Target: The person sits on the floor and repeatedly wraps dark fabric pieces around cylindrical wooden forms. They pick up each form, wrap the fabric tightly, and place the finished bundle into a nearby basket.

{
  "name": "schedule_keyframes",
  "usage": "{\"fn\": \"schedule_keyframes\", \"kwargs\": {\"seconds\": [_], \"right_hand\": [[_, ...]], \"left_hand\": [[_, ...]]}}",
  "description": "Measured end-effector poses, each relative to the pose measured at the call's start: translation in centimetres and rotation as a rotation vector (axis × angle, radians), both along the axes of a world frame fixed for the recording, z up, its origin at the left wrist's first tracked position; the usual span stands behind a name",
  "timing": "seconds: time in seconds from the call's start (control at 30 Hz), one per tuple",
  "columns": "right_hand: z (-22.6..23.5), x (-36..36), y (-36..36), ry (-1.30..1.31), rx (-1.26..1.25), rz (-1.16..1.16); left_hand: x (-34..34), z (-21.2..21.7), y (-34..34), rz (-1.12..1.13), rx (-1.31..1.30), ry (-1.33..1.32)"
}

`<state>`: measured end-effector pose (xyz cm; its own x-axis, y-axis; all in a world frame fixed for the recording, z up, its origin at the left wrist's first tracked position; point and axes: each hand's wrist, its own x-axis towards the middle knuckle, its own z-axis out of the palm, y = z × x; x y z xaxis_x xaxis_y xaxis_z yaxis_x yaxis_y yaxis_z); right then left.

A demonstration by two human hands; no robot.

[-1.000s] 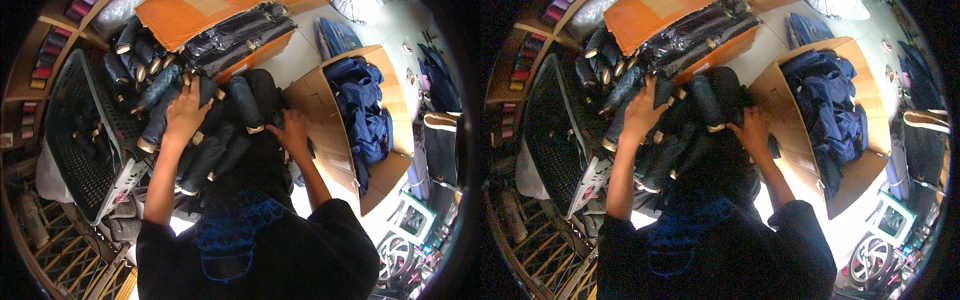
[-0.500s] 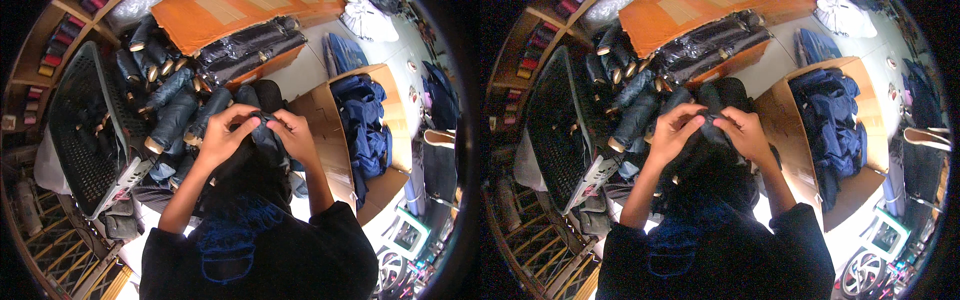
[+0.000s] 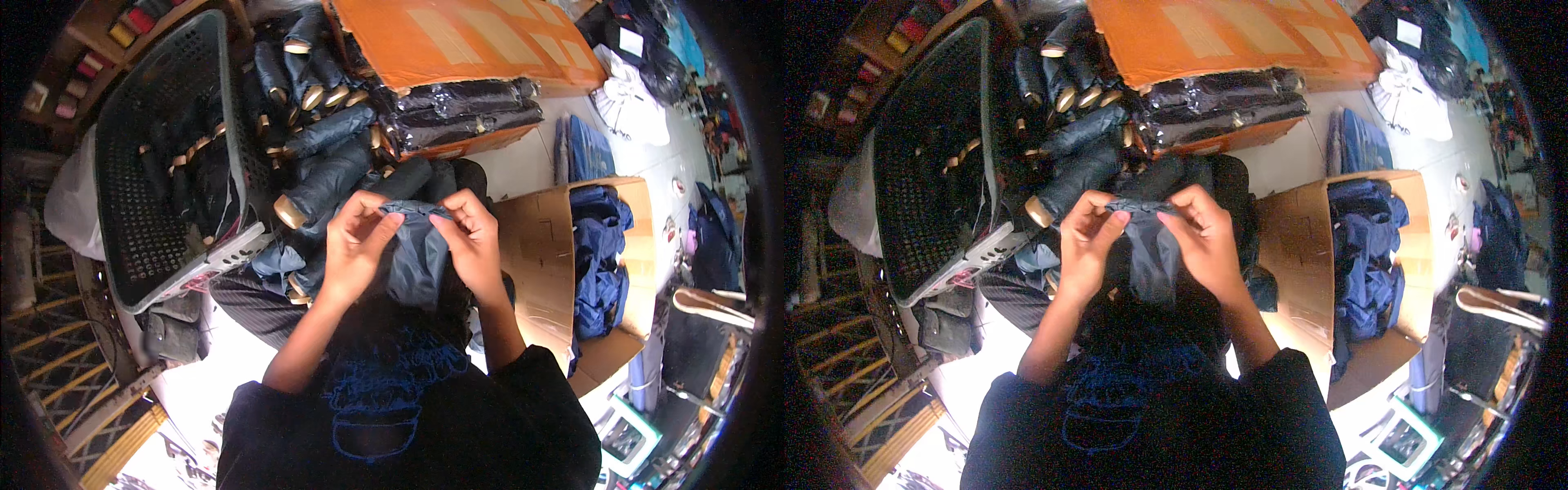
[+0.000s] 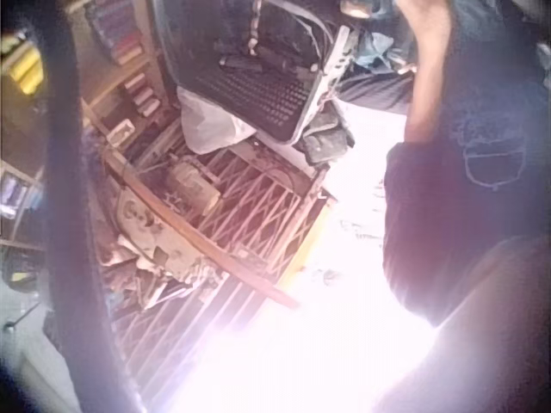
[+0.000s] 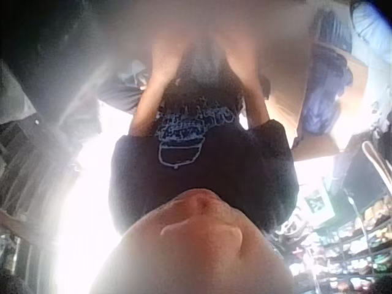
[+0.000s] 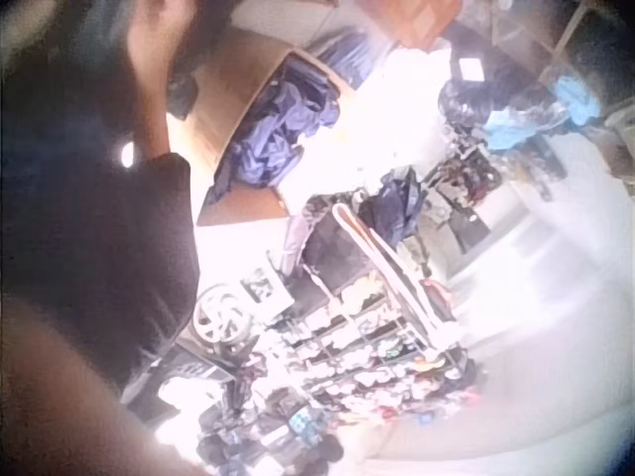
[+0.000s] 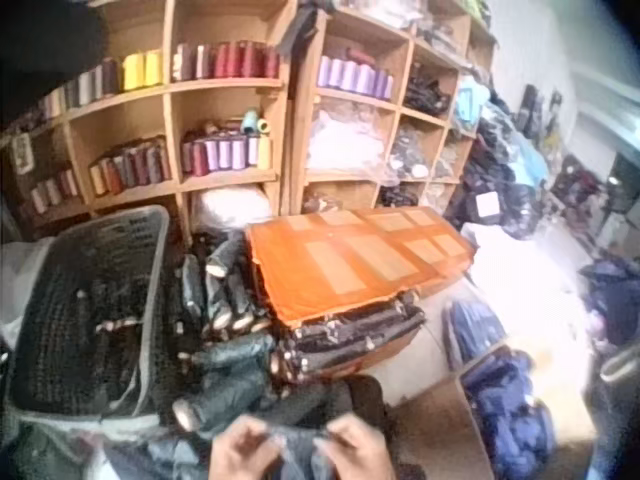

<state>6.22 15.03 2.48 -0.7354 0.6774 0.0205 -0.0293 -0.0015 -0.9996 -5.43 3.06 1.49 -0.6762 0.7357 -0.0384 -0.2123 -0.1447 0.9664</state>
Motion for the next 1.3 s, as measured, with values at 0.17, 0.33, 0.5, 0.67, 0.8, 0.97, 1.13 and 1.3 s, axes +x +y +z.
{"fn": "schedule_keyframes", "kwargs": {"seconds": [0.17,0.33,0.5,0.67,0.8,0.97,1.13,1.3], "right_hand": [[-0.7,-0.1,0.1,-0.077,-0.271,0.188],[1.2,-1.3,-1.0,-0.028,-0.062,0.349],[1.5,-2.8,-1.9,0.012,0.212,0.383],[1.5,-3.5,-2.3,-0.025,0.070,0.304],[1.8,-4.8,-3.0,0.142,0.135,0.133],[1.1,-5.8,-1.6,0.265,-0.023,-0.126],[2.1,-8.3,-0.9,0.353,0.087,-0.172],[0.2,-9.5,2.5,0.399,0.123,-0.114]], "left_hand": [[-1.0,0.3,-2.0,-0.140,0.177,-0.282],[-1.4,-1.1,-3.5,0.004,0.098,-0.032],[-1.3,0.0,-3.7,0.182,0.145,0.075],[-1.2,-0.6,-4.4,0.346,0.035,0.292],[-1.5,1.0,-4.8,0.221,0.109,0.105],[-1.8,-1.0,-6.0,-0.200,-0.051,0.096],[-2.0,-0.5,-7.1,-0.187,-0.020,-0.033],[-3.7,0.7,-9.0,-0.030,-0.012,0.080]]}}
